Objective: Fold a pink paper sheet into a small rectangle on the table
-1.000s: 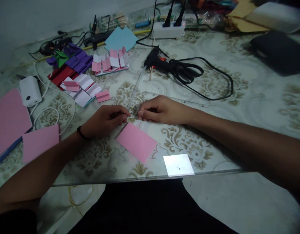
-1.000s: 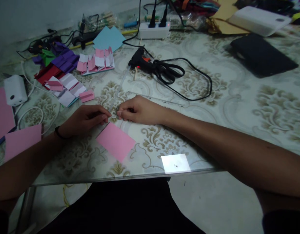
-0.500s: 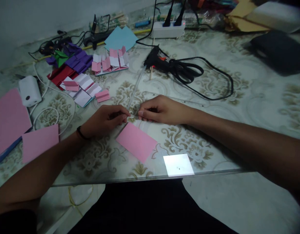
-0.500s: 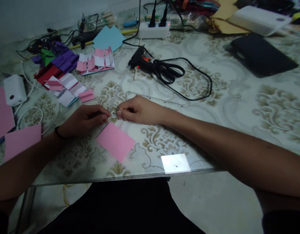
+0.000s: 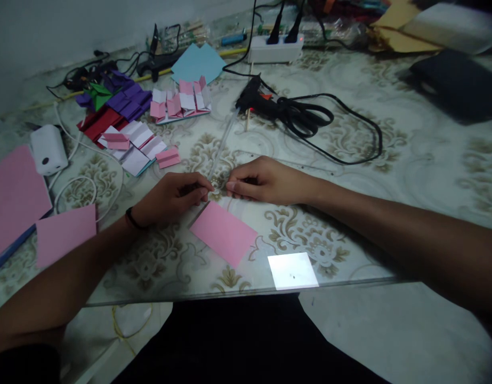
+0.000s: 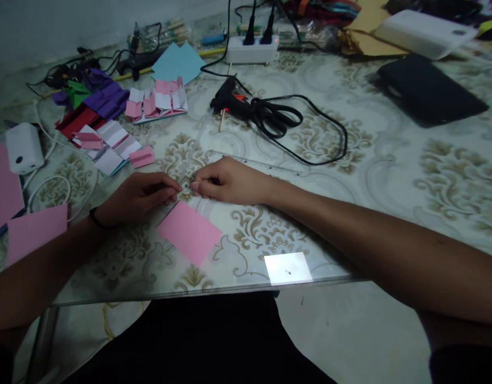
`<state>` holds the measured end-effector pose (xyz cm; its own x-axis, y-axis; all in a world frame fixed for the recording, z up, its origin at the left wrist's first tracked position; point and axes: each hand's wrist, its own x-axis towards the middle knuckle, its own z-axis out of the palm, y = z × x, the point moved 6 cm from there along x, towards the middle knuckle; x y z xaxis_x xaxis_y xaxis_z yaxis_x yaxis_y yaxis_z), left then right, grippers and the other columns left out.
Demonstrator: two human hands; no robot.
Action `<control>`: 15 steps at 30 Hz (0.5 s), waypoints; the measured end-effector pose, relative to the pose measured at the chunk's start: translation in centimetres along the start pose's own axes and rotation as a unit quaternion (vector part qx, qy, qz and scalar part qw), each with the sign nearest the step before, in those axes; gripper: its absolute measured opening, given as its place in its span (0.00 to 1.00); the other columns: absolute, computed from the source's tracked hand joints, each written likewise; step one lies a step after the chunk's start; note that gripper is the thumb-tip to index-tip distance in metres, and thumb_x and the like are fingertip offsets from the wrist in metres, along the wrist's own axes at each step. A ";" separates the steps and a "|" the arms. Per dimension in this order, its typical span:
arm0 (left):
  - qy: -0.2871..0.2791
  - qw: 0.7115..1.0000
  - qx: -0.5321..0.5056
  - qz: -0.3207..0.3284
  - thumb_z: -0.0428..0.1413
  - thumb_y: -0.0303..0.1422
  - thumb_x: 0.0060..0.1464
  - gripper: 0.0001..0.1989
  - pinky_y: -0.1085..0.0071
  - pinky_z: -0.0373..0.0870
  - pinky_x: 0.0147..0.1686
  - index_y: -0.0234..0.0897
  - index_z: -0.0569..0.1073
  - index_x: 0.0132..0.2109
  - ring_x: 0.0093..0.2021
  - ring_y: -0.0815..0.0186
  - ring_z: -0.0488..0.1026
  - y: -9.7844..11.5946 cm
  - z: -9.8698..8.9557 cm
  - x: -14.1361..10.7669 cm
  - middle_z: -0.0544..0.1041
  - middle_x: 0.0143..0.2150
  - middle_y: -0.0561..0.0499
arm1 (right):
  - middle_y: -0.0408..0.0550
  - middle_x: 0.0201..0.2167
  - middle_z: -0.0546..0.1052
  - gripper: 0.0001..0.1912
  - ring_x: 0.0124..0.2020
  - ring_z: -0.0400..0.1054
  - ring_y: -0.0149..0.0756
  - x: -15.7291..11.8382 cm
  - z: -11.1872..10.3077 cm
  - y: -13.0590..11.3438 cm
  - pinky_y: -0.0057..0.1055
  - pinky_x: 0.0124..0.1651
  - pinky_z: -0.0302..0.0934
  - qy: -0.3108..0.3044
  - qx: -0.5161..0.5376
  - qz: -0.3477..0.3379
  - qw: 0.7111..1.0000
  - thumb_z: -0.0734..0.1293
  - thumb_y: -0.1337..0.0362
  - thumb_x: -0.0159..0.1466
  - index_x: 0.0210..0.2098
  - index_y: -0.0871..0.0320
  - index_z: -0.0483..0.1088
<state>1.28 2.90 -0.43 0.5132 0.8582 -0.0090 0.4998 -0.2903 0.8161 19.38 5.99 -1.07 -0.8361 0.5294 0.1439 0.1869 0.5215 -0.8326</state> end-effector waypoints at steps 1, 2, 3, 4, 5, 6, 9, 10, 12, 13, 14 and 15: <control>0.001 1.000 0.000 0.000 0.58 0.34 0.66 0.09 0.77 0.70 0.31 0.35 0.80 0.46 0.29 0.70 0.76 0.0 0.0 0.0 0.81 0.33 0.51 | 0.42 0.25 0.76 0.18 0.26 0.65 0.26 0.0 0.0 0.0 0.25 0.32 0.56 0.000 -0.001 0.000 1.000 0.63 0.57 0.73 0.34 0.62 0.76; 0.001 1.000 0.000 -0.001 0.58 0.34 0.65 0.09 0.77 0.70 0.31 0.36 0.81 0.46 0.30 0.70 0.76 0.0 0.0 0.0 0.82 0.33 0.51 | 0.42 0.25 0.76 0.18 0.26 0.65 0.26 0.0 0.0 0.0 0.24 0.32 0.56 0.000 -0.002 0.000 1.000 0.63 0.57 0.73 0.34 0.62 0.76; 0.002 1.000 0.000 -0.001 0.58 0.34 0.65 0.09 0.77 0.70 0.31 0.36 0.81 0.46 0.30 0.70 0.76 0.0 0.0 0.0 0.82 0.33 0.51 | 0.43 0.25 0.76 0.18 0.26 0.65 0.26 0.0 0.0 0.0 0.24 0.32 0.56 0.000 -0.003 -0.001 1.000 0.63 0.57 0.73 0.34 0.62 0.76; 0.002 1.000 0.000 -0.001 0.58 0.34 0.65 0.09 0.76 0.70 0.31 0.36 0.81 0.46 0.30 0.70 0.76 0.0 0.0 0.0 0.82 0.33 0.51 | 0.43 0.25 0.76 0.18 0.26 0.65 0.26 0.0 0.0 0.0 0.24 0.32 0.56 -0.001 -0.004 -0.001 1.000 0.63 0.57 0.73 0.34 0.62 0.76; 0.001 1.000 0.000 -0.002 0.58 0.34 0.65 0.09 0.76 0.71 0.31 0.36 0.81 0.46 0.30 0.70 0.76 0.0 0.0 0.0 0.82 0.33 0.51 | 0.43 0.25 0.76 0.18 0.26 0.65 0.26 0.0 0.0 0.0 0.24 0.32 0.56 0.000 -0.004 -0.001 1.000 0.63 0.57 0.73 0.34 0.62 0.76; 0.000 1.000 0.000 -0.003 0.58 0.35 0.65 0.09 0.76 0.71 0.32 0.36 0.81 0.46 0.30 0.70 0.76 0.0 0.0 0.0 0.81 0.33 0.51 | 0.43 0.25 0.76 0.17 0.26 0.65 0.26 0.0 0.0 0.0 0.25 0.32 0.56 0.000 -0.003 -0.002 1.000 0.63 0.58 0.73 0.34 0.62 0.76; -0.003 1.000 0.007 -0.005 0.57 0.34 0.66 0.09 0.77 0.70 0.32 0.35 0.80 0.46 0.30 0.70 0.76 0.1 0.0 0.0 0.81 0.33 0.52 | 0.43 0.26 0.76 0.17 0.27 0.66 0.26 0.0 0.0 -0.1 0.24 0.32 0.56 0.000 -0.001 -0.002 1.000 0.64 0.58 0.73 0.34 0.62 0.76; -0.002 1.000 0.009 -0.005 0.57 0.34 0.66 0.09 0.77 0.70 0.32 0.35 0.81 0.45 0.30 0.70 0.76 0.1 0.0 0.0 0.81 0.33 0.52 | 0.43 0.26 0.76 0.17 0.26 0.66 0.26 0.0 0.0 -0.1 0.24 0.32 0.56 -0.001 0.000 -0.001 1.000 0.64 0.58 0.73 0.34 0.62 0.76; -0.002 1.000 0.007 -0.004 0.57 0.35 0.66 0.10 0.76 0.70 0.32 0.36 0.81 0.45 0.30 0.70 0.76 0.0 0.0 0.0 0.81 0.33 0.52 | 0.43 0.25 0.76 0.17 0.26 0.65 0.26 0.0 0.0 -0.1 0.24 0.32 0.56 -0.002 0.000 0.000 1.000 0.63 0.58 0.73 0.34 0.62 0.76; -0.001 1.000 0.004 -0.004 0.57 0.35 0.66 0.10 0.76 0.70 0.32 0.36 0.81 0.45 0.30 0.70 0.76 0.0 0.0 0.0 0.81 0.33 0.52 | 0.43 0.25 0.76 0.17 0.26 0.65 0.26 0.0 0.0 0.0 0.24 0.32 0.56 -0.002 -0.001 0.001 1.000 0.63 0.58 0.73 0.34 0.62 0.76; -0.001 1.000 0.002 -0.004 0.57 0.35 0.66 0.10 0.76 0.70 0.32 0.36 0.81 0.45 0.29 0.70 0.76 0.0 0.0 0.0 0.81 0.33 0.52 | 0.43 0.25 0.76 0.17 0.26 0.65 0.26 0.0 0.0 0.0 0.24 0.32 0.56 -0.002 -0.001 0.001 1.000 0.63 0.58 0.73 0.34 0.62 0.76; -0.002 1.000 0.001 -0.004 0.57 0.35 0.66 0.10 0.76 0.70 0.32 0.36 0.81 0.46 0.30 0.70 0.76 -0.1 0.0 0.0 0.81 0.33 0.52 | 0.43 0.25 0.76 0.17 0.26 0.65 0.26 0.0 0.0 0.0 0.24 0.32 0.56 0.000 -0.001 0.001 1.000 0.63 0.58 0.73 0.34 0.62 0.76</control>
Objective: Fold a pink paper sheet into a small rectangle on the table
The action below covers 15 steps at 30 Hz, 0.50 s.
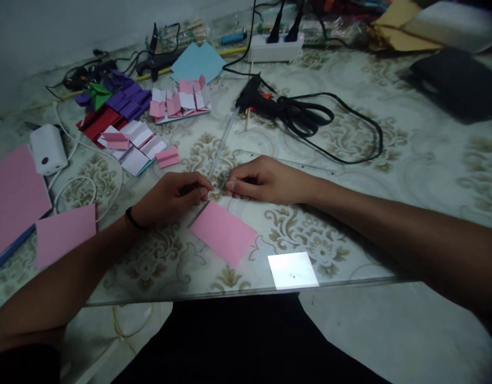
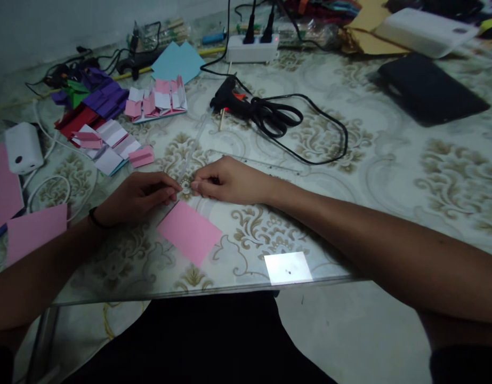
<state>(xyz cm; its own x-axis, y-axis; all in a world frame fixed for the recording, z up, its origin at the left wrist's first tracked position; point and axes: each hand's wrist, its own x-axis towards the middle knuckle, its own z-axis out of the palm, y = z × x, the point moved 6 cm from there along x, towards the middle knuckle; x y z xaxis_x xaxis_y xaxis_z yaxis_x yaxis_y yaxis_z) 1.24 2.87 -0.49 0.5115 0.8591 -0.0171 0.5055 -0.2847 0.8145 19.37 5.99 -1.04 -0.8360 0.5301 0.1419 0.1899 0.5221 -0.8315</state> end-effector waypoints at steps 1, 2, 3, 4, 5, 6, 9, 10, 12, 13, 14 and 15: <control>0.000 1.000 0.000 0.001 0.57 0.35 0.66 0.10 0.76 0.70 0.32 0.36 0.81 0.46 0.30 0.70 0.76 0.0 0.0 0.0 0.81 0.33 0.52 | 0.43 0.25 0.76 0.17 0.26 0.65 0.26 0.0 0.0 0.0 0.25 0.32 0.56 0.001 0.000 0.000 1.000 0.63 0.58 0.73 0.34 0.62 0.76; 0.000 1.000 0.001 0.001 0.57 0.35 0.66 0.09 0.76 0.70 0.32 0.36 0.81 0.45 0.30 0.70 0.76 0.0 0.0 0.0 0.81 0.33 0.52 | 0.43 0.25 0.76 0.17 0.26 0.65 0.26 0.0 0.0 0.0 0.25 0.32 0.56 0.001 0.000 -0.001 1.000 0.63 0.58 0.73 0.34 0.62 0.76; 0.001 1.000 0.002 0.002 0.57 0.35 0.66 0.09 0.76 0.70 0.32 0.36 0.81 0.45 0.30 0.70 0.76 0.0 0.0 0.0 0.81 0.33 0.52 | 0.43 0.25 0.76 0.17 0.26 0.65 0.26 0.0 0.0 0.0 0.25 0.32 0.56 0.001 0.000 -0.001 1.000 0.63 0.58 0.73 0.34 0.62 0.76; 0.000 1.000 0.003 0.002 0.57 0.35 0.66 0.09 0.76 0.69 0.32 0.36 0.81 0.46 0.30 0.70 0.76 0.0 0.0 0.0 0.81 0.33 0.52 | 0.43 0.25 0.76 0.17 0.26 0.65 0.26 0.0 0.0 -0.1 0.25 0.32 0.56 0.001 -0.001 -0.002 1.000 0.63 0.58 0.73 0.34 0.63 0.76; 0.000 1.000 0.002 0.002 0.57 0.35 0.66 0.09 0.76 0.69 0.32 0.36 0.80 0.46 0.30 0.70 0.76 0.0 0.0 0.0 0.81 0.33 0.52 | 0.43 0.25 0.76 0.17 0.26 0.65 0.26 0.0 0.0 -0.1 0.25 0.32 0.56 0.001 -0.002 -0.003 1.000 0.63 0.58 0.73 0.33 0.63 0.76; 0.000 1.000 0.001 0.000 0.57 0.35 0.66 0.10 0.76 0.69 0.32 0.36 0.80 0.45 0.30 0.70 0.76 0.0 0.0 0.0 0.81 0.33 0.52 | 0.43 0.25 0.76 0.17 0.26 0.65 0.26 0.0 0.0 -0.1 0.25 0.32 0.56 0.001 -0.002 -0.004 1.000 0.63 0.58 0.73 0.34 0.63 0.76; 0.001 1.000 -0.004 -0.005 0.57 0.36 0.66 0.10 0.76 0.70 0.31 0.35 0.80 0.45 0.29 0.70 0.76 0.0 0.0 0.0 0.81 0.33 0.52 | 0.43 0.25 0.76 0.17 0.26 0.65 0.26 0.0 0.0 -0.1 0.25 0.31 0.56 0.002 -0.001 -0.004 1.000 0.63 0.58 0.73 0.34 0.63 0.76; 0.001 1.000 -0.004 -0.005 0.57 0.36 0.66 0.10 0.76 0.70 0.31 0.35 0.80 0.45 0.29 0.70 0.76 0.0 0.0 0.0 0.81 0.33 0.52 | 0.43 0.25 0.76 0.17 0.26 0.64 0.26 0.0 0.0 -0.1 0.25 0.31 0.56 0.003 0.000 -0.005 1.000 0.64 0.58 0.73 0.34 0.63 0.76; 0.000 1.000 0.000 -0.003 0.57 0.35 0.65 0.10 0.76 0.69 0.31 0.35 0.80 0.45 0.29 0.70 0.76 0.1 0.0 0.0 0.81 0.32 0.52 | 0.43 0.25 0.76 0.17 0.26 0.64 0.26 -0.1 0.0 0.0 0.25 0.32 0.56 0.002 0.001 -0.007 1.000 0.64 0.58 0.73 0.34 0.63 0.76; 0.000 1.000 0.003 -0.001 0.57 0.35 0.65 0.10 0.76 0.69 0.31 0.35 0.80 0.45 0.29 0.70 0.76 0.1 0.0 0.0 0.81 0.32 0.52 | 0.43 0.25 0.76 0.17 0.26 0.64 0.26 -0.1 0.0 0.1 0.25 0.32 0.56 0.002 0.001 -0.008 1.000 0.64 0.58 0.73 0.34 0.63 0.76; 0.000 1.000 0.005 0.001 0.57 0.35 0.65 0.10 0.76 0.69 0.31 0.35 0.80 0.45 0.29 0.70 0.76 0.1 0.0 0.0 0.81 0.32 0.52 | 0.43 0.25 0.76 0.17 0.26 0.64 0.26 -0.1 0.0 0.1 0.25 0.32 0.56 0.002 0.000 -0.009 1.000 0.64 0.58 0.73 0.34 0.63 0.76; 0.001 1.000 0.006 0.002 0.57 0.35 0.65 0.09 0.76 0.69 0.31 0.35 0.80 0.46 0.29 0.70 0.76 0.1 0.0 0.0 0.81 0.32 0.52 | 0.43 0.25 0.76 0.17 0.26 0.65 0.26 -0.1 0.0 0.1 0.25 0.32 0.56 0.001 -0.001 -0.008 1.000 0.64 0.58 0.73 0.34 0.63 0.76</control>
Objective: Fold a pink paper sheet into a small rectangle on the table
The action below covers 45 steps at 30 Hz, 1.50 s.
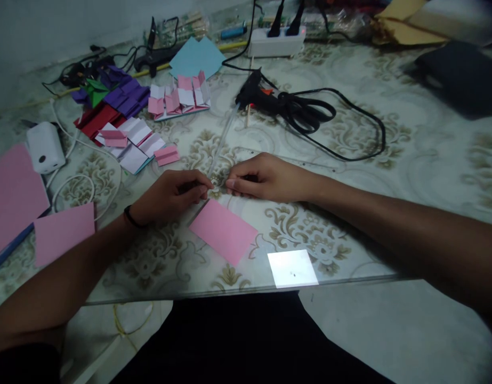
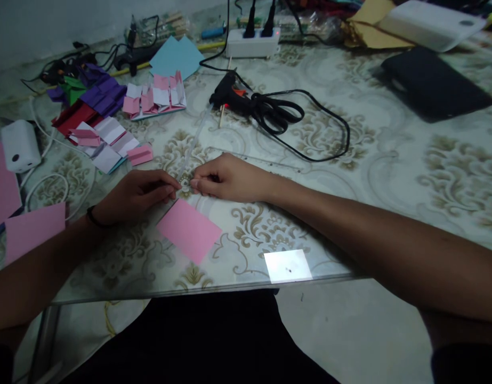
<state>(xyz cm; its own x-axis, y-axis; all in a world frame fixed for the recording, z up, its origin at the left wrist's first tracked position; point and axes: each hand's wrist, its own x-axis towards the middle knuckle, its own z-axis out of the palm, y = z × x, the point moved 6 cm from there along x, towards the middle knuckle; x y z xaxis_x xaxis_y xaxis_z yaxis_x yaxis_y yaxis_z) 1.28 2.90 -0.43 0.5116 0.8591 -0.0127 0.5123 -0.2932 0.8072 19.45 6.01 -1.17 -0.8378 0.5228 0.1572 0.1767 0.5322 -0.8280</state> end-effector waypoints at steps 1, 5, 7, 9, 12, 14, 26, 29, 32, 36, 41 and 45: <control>0.001 1.000 0.001 0.001 0.57 0.35 0.66 0.09 0.76 0.69 0.31 0.35 0.80 0.46 0.29 0.70 0.76 0.0 0.0 0.0 0.81 0.32 0.52 | 0.44 0.25 0.76 0.17 0.26 0.65 0.27 0.0 0.0 0.0 0.25 0.32 0.57 0.000 -0.001 0.001 1.000 0.64 0.58 0.73 0.34 0.63 0.76; 0.000 1.000 0.004 0.003 0.57 0.35 0.66 0.09 0.76 0.69 0.32 0.36 0.81 0.46 0.30 0.70 0.76 -0.1 0.0 0.0 0.81 0.32 0.52 | 0.44 0.25 0.76 0.18 0.26 0.65 0.27 0.0 0.0 0.0 0.25 0.32 0.56 -0.001 -0.002 0.008 1.000 0.64 0.58 0.73 0.34 0.63 0.76; -0.001 1.000 0.003 0.003 0.57 0.34 0.66 0.09 0.77 0.69 0.32 0.36 0.81 0.46 0.29 0.70 0.76 -0.1 0.0 0.0 0.81 0.32 0.52 | 0.43 0.25 0.76 0.18 0.26 0.65 0.27 0.0 0.0 -0.1 0.25 0.32 0.56 -0.002 -0.002 0.008 1.000 0.63 0.58 0.73 0.35 0.63 0.76; -0.001 1.000 0.004 0.004 0.57 0.34 0.66 0.09 0.77 0.69 0.31 0.36 0.80 0.46 0.29 0.71 0.76 0.0 0.0 0.0 0.81 0.32 0.52 | 0.43 0.25 0.76 0.17 0.26 0.65 0.27 0.0 0.0 -0.2 0.25 0.33 0.56 -0.004 -0.001 0.006 1.000 0.63 0.58 0.73 0.35 0.63 0.76; 0.000 1.000 0.006 0.007 0.57 0.34 0.65 0.09 0.77 0.69 0.31 0.36 0.81 0.45 0.29 0.71 0.75 0.1 0.0 0.0 0.81 0.32 0.53 | 0.43 0.25 0.76 0.18 0.27 0.65 0.27 0.0 0.0 -0.2 0.26 0.33 0.55 -0.003 0.000 0.006 1.000 0.63 0.58 0.74 0.35 0.63 0.76; 0.001 1.000 0.007 0.007 0.57 0.34 0.65 0.09 0.77 0.69 0.31 0.36 0.81 0.45 0.29 0.71 0.75 0.1 0.0 0.1 0.81 0.32 0.53 | 0.43 0.25 0.76 0.18 0.26 0.64 0.27 0.0 0.0 -0.2 0.26 0.32 0.55 -0.001 -0.003 0.005 1.000 0.63 0.58 0.74 0.35 0.63 0.76; 0.008 1.000 0.011 0.007 0.58 0.34 0.65 0.09 0.77 0.70 0.31 0.36 0.81 0.46 0.30 0.70 0.77 0.2 -0.1 0.0 0.82 0.32 0.52 | 0.43 0.25 0.76 0.18 0.26 0.63 0.25 -0.1 -0.1 -0.2 0.25 0.32 0.55 0.003 -0.018 -0.008 1.000 0.63 0.58 0.74 0.34 0.64 0.76; 0.008 1.000 0.012 0.010 0.58 0.33 0.65 0.08 0.77 0.70 0.31 0.36 0.81 0.46 0.30 0.70 0.77 0.2 -0.1 0.1 0.82 0.32 0.52 | 0.43 0.25 0.76 0.18 0.26 0.63 0.25 -0.1 -0.1 -0.2 0.25 0.32 0.55 0.001 -0.017 -0.002 1.000 0.63 0.59 0.74 0.34 0.64 0.76; 0.007 1.000 0.014 0.010 0.58 0.33 0.65 0.09 0.77 0.70 0.31 0.36 0.81 0.46 0.30 0.70 0.77 0.2 -0.1 0.1 0.82 0.32 0.52 | 0.43 0.26 0.76 0.17 0.26 0.64 0.26 -0.1 -0.1 -0.3 0.26 0.33 0.55 -0.001 -0.016 0.004 1.000 0.64 0.59 0.73 0.34 0.64 0.76; 0.008 1.000 0.015 0.005 0.58 0.34 0.65 0.09 0.76 0.70 0.31 0.36 0.81 0.47 0.30 0.70 0.77 0.1 0.0 0.1 0.82 0.32 0.52 | 0.43 0.25 0.76 0.17 0.26 0.65 0.26 -0.1 -0.1 -0.3 0.26 0.33 0.56 0.003 -0.012 0.008 1.000 0.64 0.58 0.73 0.33 0.63 0.76; 0.011 1.000 0.022 -0.005 0.58 0.34 0.64 0.09 0.75 0.71 0.31 0.37 0.81 0.46 0.29 0.69 0.77 0.0 -0.1 0.1 0.81 0.31 0.53 | 0.43 0.26 0.76 0.17 0.26 0.65 0.26 -0.2 -0.1 -0.2 0.26 0.33 0.55 -0.001 -0.014 0.013 1.000 0.64 0.58 0.73 0.35 0.63 0.77; 0.007 1.000 0.028 -0.005 0.58 0.35 0.64 0.09 0.75 0.71 0.32 0.38 0.81 0.46 0.30 0.69 0.76 0.0 -0.1 0.1 0.81 0.32 0.54 | 0.43 0.25 0.77 0.18 0.27 0.65 0.26 -0.2 -0.1 -0.1 0.26 0.33 0.55 0.001 -0.015 0.016 1.000 0.64 0.57 0.73 0.35 0.63 0.77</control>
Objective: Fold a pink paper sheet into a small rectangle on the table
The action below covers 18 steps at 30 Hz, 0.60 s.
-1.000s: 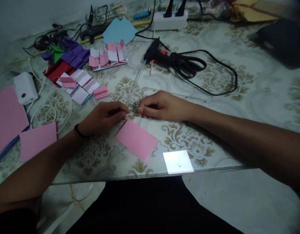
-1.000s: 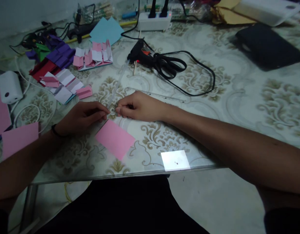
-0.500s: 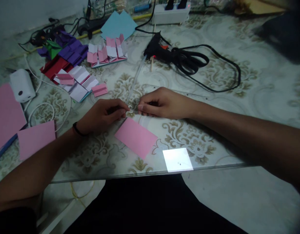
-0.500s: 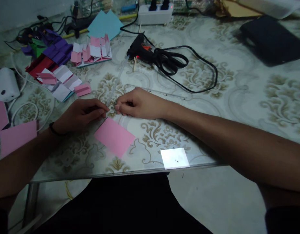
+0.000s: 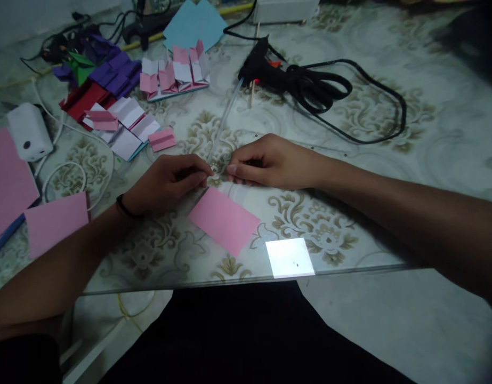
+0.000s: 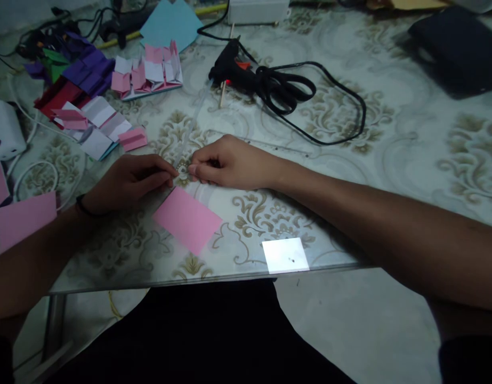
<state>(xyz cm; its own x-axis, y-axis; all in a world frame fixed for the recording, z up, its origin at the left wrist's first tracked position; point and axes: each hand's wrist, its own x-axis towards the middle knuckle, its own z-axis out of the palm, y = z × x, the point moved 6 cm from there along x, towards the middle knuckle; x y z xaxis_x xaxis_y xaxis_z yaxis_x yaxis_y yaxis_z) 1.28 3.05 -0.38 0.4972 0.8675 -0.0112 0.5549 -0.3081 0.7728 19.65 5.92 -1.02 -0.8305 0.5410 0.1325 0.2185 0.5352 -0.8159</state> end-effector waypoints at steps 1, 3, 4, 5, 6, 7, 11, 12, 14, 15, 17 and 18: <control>-0.001 1.000 0.002 0.001 0.58 0.35 0.64 0.09 0.75 0.70 0.32 0.38 0.81 0.47 0.30 0.69 0.76 0.0 0.0 0.0 0.81 0.32 0.53 | 0.42 0.25 0.76 0.18 0.27 0.65 0.26 0.0 0.0 0.0 0.26 0.33 0.55 0.001 0.002 0.002 1.000 0.64 0.57 0.73 0.35 0.63 0.77; -0.001 1.000 0.003 -0.001 0.58 0.36 0.64 0.10 0.74 0.70 0.32 0.38 0.82 0.46 0.30 0.69 0.76 -0.1 0.0 0.0 0.81 0.32 0.53 | 0.42 0.25 0.76 0.18 0.27 0.66 0.26 0.0 0.0 0.1 0.25 0.32 0.55 0.001 0.007 0.005 1.000 0.64 0.56 0.73 0.35 0.62 0.77; 0.000 1.000 0.002 -0.004 0.58 0.36 0.64 0.10 0.74 0.70 0.32 0.38 0.82 0.46 0.30 0.69 0.76 -0.1 0.0 0.0 0.81 0.32 0.53 | 0.42 0.25 0.76 0.18 0.27 0.66 0.26 0.0 0.0 0.1 0.26 0.32 0.55 0.000 0.008 0.005 1.000 0.64 0.56 0.73 0.35 0.62 0.77; -0.001 1.000 0.002 -0.006 0.58 0.37 0.64 0.10 0.74 0.71 0.32 0.38 0.82 0.46 0.30 0.68 0.76 -0.2 0.0 0.0 0.81 0.32 0.53 | 0.42 0.25 0.77 0.18 0.27 0.66 0.26 0.0 0.0 0.1 0.26 0.33 0.56 0.000 0.007 0.006 1.000 0.64 0.56 0.73 0.34 0.62 0.76; -0.001 1.000 0.001 -0.008 0.58 0.37 0.64 0.10 0.74 0.71 0.32 0.39 0.82 0.46 0.31 0.68 0.76 -0.2 0.0 -0.1 0.81 0.32 0.53 | 0.43 0.25 0.77 0.18 0.27 0.66 0.26 0.0 0.0 0.0 0.26 0.33 0.56 0.000 0.006 0.005 1.000 0.64 0.56 0.73 0.34 0.62 0.76; -0.002 1.000 0.002 -0.009 0.58 0.37 0.65 0.10 0.74 0.71 0.33 0.39 0.82 0.47 0.31 0.68 0.77 -0.2 0.0 -0.1 0.81 0.33 0.53 | 0.43 0.25 0.77 0.18 0.27 0.66 0.27 0.0 0.0 0.0 0.26 0.33 0.56 0.000 0.005 0.004 1.000 0.64 0.56 0.73 0.34 0.62 0.76; -0.004 1.000 0.001 -0.013 0.58 0.37 0.64 0.10 0.74 0.71 0.32 0.40 0.81 0.46 0.31 0.68 0.76 -0.2 0.0 -0.1 0.81 0.32 0.53 | 0.43 0.25 0.77 0.18 0.27 0.66 0.27 0.0 0.0 0.0 0.26 0.32 0.56 0.002 0.004 0.002 1.000 0.64 0.56 0.73 0.34 0.62 0.77; -0.004 1.000 -0.001 -0.014 0.58 0.37 0.64 0.10 0.74 0.71 0.32 0.40 0.81 0.46 0.31 0.68 0.77 -0.2 0.0 -0.1 0.81 0.32 0.53 | 0.43 0.25 0.77 0.18 0.27 0.66 0.27 0.0 0.0 0.0 0.25 0.32 0.56 0.003 0.004 0.000 1.000 0.64 0.56 0.73 0.34 0.62 0.77; -0.005 1.000 -0.006 -0.017 0.58 0.38 0.64 0.10 0.73 0.71 0.32 0.40 0.81 0.47 0.31 0.68 0.77 -0.2 0.0 -0.1 0.81 0.33 0.53 | 0.43 0.25 0.76 0.18 0.27 0.66 0.27 0.0 0.0 0.0 0.25 0.32 0.56 0.004 0.003 -0.001 1.000 0.64 0.56 0.73 0.34 0.62 0.77; -0.005 1.000 -0.007 -0.018 0.58 0.38 0.64 0.10 0.73 0.71 0.33 0.40 0.82 0.47 0.31 0.68 0.77 -0.3 0.1 -0.1 0.81 0.33 0.53 | 0.43 0.25 0.76 0.18 0.27 0.66 0.27 0.0 0.0 0.0 0.25 0.32 0.56 0.003 0.003 -0.001 1.000 0.64 0.56 0.73 0.34 0.62 0.77; -0.003 1.000 -0.006 -0.019 0.58 0.37 0.64 0.10 0.73 0.71 0.33 0.40 0.82 0.47 0.31 0.67 0.77 -0.3 0.0 -0.1 0.81 0.33 0.53 | 0.42 0.25 0.76 0.18 0.26 0.66 0.26 0.0 0.0 0.0 0.26 0.32 0.56 0.001 0.004 0.000 1.000 0.64 0.57 0.73 0.34 0.62 0.76; -0.002 1.000 -0.004 -0.019 0.58 0.37 0.64 0.10 0.73 0.72 0.33 0.40 0.82 0.47 0.32 0.67 0.77 -0.3 0.0 -0.1 0.81 0.33 0.53 | 0.42 0.25 0.76 0.18 0.26 0.66 0.26 0.0 0.0 0.0 0.26 0.32 0.56 0.000 0.005 0.000 1.000 0.64 0.57 0.73 0.34 0.62 0.76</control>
<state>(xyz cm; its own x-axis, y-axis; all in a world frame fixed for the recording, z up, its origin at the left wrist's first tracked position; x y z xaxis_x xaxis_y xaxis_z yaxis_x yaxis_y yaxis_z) 1.12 3.05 -0.61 0.4788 0.8769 -0.0434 0.5675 -0.2714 0.7774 19.65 5.91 -1.03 -0.8301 0.5418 0.1320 0.2139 0.5278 -0.8220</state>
